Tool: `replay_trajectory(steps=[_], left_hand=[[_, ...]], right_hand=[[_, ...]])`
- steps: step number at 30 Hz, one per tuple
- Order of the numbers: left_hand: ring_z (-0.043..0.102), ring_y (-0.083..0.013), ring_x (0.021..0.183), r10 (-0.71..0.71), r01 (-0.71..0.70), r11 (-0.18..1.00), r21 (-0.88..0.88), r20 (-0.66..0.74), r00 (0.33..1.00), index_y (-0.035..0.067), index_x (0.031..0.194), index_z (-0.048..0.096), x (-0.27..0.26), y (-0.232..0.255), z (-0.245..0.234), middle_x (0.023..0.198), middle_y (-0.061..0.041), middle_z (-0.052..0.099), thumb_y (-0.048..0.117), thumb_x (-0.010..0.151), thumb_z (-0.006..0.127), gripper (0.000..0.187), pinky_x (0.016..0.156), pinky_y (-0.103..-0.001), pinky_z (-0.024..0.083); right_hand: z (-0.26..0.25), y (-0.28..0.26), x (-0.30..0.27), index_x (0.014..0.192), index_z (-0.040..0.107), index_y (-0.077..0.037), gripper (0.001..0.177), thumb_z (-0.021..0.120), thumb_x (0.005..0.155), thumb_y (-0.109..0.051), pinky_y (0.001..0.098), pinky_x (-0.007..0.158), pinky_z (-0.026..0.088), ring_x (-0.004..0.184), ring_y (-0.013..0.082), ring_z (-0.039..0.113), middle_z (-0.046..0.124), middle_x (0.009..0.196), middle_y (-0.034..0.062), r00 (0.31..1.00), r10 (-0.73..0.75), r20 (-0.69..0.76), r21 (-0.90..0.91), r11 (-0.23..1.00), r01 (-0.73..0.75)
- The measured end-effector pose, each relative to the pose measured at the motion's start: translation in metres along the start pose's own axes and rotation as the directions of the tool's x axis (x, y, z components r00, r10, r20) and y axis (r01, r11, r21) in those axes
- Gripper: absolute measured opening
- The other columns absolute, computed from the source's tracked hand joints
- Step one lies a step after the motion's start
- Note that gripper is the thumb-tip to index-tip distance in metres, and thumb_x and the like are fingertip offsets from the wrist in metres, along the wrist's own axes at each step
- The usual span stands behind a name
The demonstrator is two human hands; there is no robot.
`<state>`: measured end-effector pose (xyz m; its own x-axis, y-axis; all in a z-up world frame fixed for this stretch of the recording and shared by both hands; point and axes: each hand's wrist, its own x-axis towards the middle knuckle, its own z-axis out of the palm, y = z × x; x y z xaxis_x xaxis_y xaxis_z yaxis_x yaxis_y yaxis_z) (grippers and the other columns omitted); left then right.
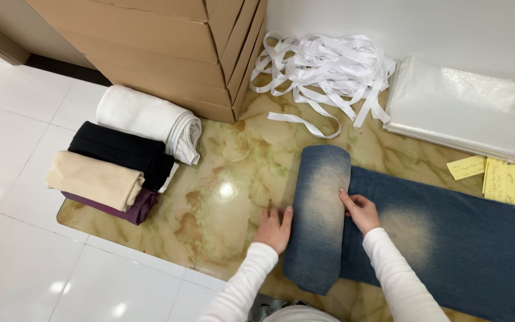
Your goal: The recorder is seen folding several items of clothing including jeans, a shirt, a polo, and a t-shirt, and then preparing packaging materials.
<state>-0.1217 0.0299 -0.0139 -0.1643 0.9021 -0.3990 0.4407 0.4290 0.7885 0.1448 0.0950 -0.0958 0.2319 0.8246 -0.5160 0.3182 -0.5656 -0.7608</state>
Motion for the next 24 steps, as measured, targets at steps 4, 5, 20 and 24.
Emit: replay_trajectory(steps=[4,5,20,24], left_hand=[[0.05,-0.04,0.136,-0.281,0.176,0.922,0.346,0.281,0.918,0.012,0.139,0.061,0.006,0.005,0.002,0.156,-0.021,0.037,0.072,0.096,0.026,0.081,0.117,-0.045,0.036],[0.05,-0.0407,0.137,-0.221,0.138,0.954,0.266,0.313,0.924,0.005,0.139,0.06,0.01,0.0,0.006,0.156,-0.024,0.037,0.08,0.09,0.03,0.095,0.117,-0.043,0.036],[0.04,-0.0461,0.143,-0.097,-0.042,0.907,0.418,0.305,0.947,-0.012,0.12,0.069,0.013,0.011,-0.031,0.16,-0.028,0.031,0.094,0.069,0.051,0.118,0.116,-0.043,0.038],[0.041,-0.0429,0.138,0.046,-0.099,0.846,0.524,0.113,0.993,-0.005,0.105,0.077,-0.006,0.012,-0.076,0.145,-0.022,0.044,0.085,0.074,0.055,0.098,0.108,-0.047,0.043]], right_hand=[[0.006,-0.002,-0.016,0.098,0.074,-0.001,0.062,0.074,0.085,-0.061,0.0312,0.075,0.051,0.079,0.0182,0.064,0.072,0.088,0.0104,0.994,-0.053,-0.092,-0.042,0.998,0.05],[0.011,-0.008,-0.026,0.109,0.069,-0.001,0.063,0.072,0.086,-0.059,0.0337,0.08,0.053,0.083,0.0219,0.066,0.068,0.1,0.0154,0.972,-0.13,-0.198,-0.103,0.988,0.112],[0.089,-0.025,-0.119,0.163,0.018,-0.009,0.068,0.04,0.105,-0.037,0.0379,0.125,0.015,0.158,0.0277,0.018,0.017,0.172,0.014,0.852,-0.52,-0.061,-0.076,0.853,0.516],[0.131,-0.023,-0.117,0.163,0.02,-0.01,0.067,0.038,0.105,-0.038,0.0314,0.122,0.018,0.155,0.0228,0.022,0.022,0.17,0.0105,0.935,-0.352,0.052,0.308,0.896,0.32]])
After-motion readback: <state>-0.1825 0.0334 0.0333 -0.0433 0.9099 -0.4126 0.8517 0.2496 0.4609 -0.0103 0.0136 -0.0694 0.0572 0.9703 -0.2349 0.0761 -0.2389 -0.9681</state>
